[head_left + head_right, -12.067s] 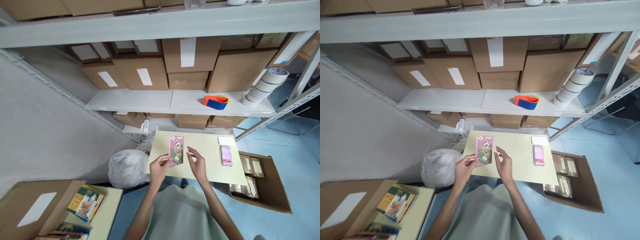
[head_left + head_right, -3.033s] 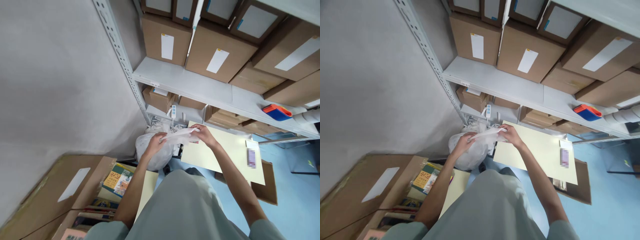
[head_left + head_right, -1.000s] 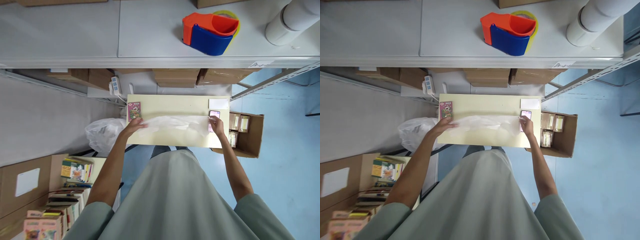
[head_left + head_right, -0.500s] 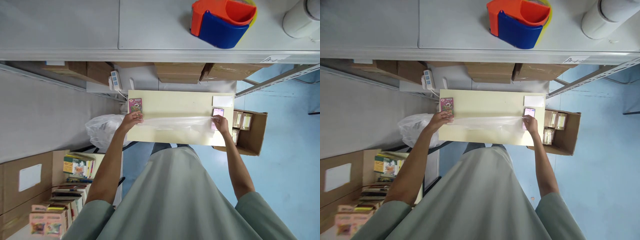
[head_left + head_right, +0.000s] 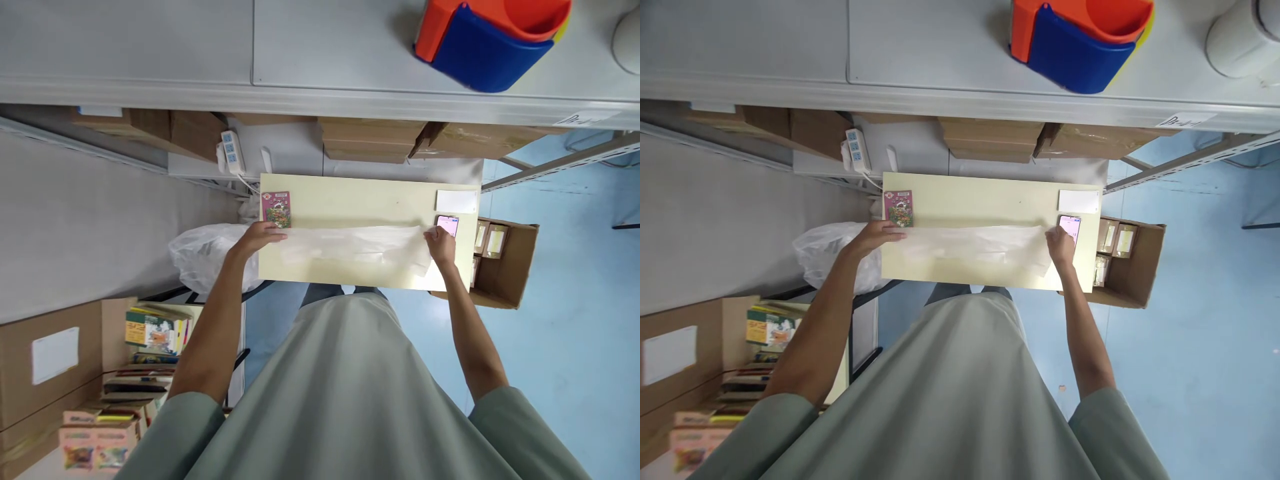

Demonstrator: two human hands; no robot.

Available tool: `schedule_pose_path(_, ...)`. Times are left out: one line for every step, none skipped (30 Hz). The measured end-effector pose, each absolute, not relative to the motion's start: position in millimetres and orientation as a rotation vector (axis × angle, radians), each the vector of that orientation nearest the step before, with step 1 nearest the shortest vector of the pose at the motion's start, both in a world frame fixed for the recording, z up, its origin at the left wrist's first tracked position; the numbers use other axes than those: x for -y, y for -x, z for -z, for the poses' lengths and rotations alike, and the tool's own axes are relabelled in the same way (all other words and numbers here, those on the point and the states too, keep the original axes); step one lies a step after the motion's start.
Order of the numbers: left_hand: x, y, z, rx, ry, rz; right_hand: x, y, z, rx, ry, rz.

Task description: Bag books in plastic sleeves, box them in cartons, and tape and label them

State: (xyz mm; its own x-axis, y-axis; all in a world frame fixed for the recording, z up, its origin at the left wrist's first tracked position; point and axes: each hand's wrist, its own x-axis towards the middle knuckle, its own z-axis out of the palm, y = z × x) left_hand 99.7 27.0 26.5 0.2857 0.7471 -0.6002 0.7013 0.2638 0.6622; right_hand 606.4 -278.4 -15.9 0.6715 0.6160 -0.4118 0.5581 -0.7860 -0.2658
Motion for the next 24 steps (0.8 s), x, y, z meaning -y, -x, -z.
schedule_pose_path(-28, -100, -24, -1.430, -1.392, -0.094, 276, -604, 18, 0.967, 2.771, -0.750)
schedule_pose_path(-29, -101, -21, -1.436, -1.331, -0.134, 274, -602, 20, 0.952, 2.776, -0.752)
schedule_pose_path(-31, -104, -17, -1.449, -1.268, -0.182, 271, -599, 21, 0.929, 2.778, -0.755)
schedule_pose_path(-32, -107, -13, -1.473, -1.207, -0.254, 269, -596, 23, 0.899, 2.778, -0.753)
schedule_pose_path(-33, -110, -8, -1.500, -1.153, -0.322, 267, -592, 24, 0.869, 2.773, -0.734)
schedule_pose_path(-34, -113, -3, -1.529, -1.112, -0.377, 265, -588, 25, 0.846, 2.766, -0.683)
schedule_pose_path(-35, -116, 2, -1.562, -1.093, -0.413, 262, -582, 24, 0.836, 2.759, -0.596)
schedule_pose_path(-35, -118, 7, -1.601, -1.096, -0.432, 260, -574, 24, 0.833, 2.751, -0.481)
schedule_pose_path(-36, -120, 12, -1.644, -1.114, -0.431, 257, -565, 23, 0.841, 2.738, -0.358)
schedule_pose_path(-37, -121, 16, -1.686, -1.146, -0.418, 252, -554, 21, 0.869, 2.714, -0.259)
schedule_pose_path(-38, -122, 20, -1.721, -1.189, -0.402, 246, -540, 20, 0.915, 2.678, -0.203)
schedule_pose_path(-38, -124, 24, -1.745, -1.244, -0.389, 238, -525, 20, 0.985, 2.627, -0.220)
schedule_pose_path(-38, -125, 28, -1.759, -1.307, -0.381, 229, -508, 20, 1.095, 2.548, -0.311)
schedule_pose_path(-39, -127, 31, -1.768, -1.373, -0.376, 219, -489, 21, 1.211, 2.456, -0.431)
schedule_pose_path(-39, -128, 33, -1.775, -1.437, -0.367, 208, -470, 23, 1.310, 2.371, -0.549)
schedule_pose_path(-39, -130, 36, -1.785, -1.489, -0.351, 198, -450, 25, 1.391, 2.305, -0.650)
schedule_pose_path(-39, -131, 38, -1.796, -1.526, -0.329, 189, -432, 27, 1.459, 2.262, -0.734)
schedule_pose_path(-39, -132, 41, -1.807, -1.547, -0.306, 183, -416, 30, 1.526, 2.237, -0.809)
schedule_pose_path(-40, -132, 43, -1.817, -1.556, -0.293, 180, -402, 32, 1.574, 2.238, -0.862)
schedule_pose_path(-41, -131, 45, -1.821, -1.560, -0.295, 180, -391, 34, 1.605, 2.256, -0.896)
schedule_pose_path(-42, -129, 47, -1.821, -1.564, -0.308, 185, -382, 35, 1.621, 2.281, -0.910)
schedule_pose_path(-43, -127, 49, -1.817, -1.568, -0.325, 192, -377, 36, 1.619, 2.311, -0.904)
schedule_pose_path(-44, -124, 50, -1.814, -1.573, -0.339, 202, -373, 37, 1.602, 2.339, -0.877)
schedule_pose_path(-46, -121, 52, -1.808, -1.578, -0.347, 213, -372, 38, 1.576, 2.363, -0.833)
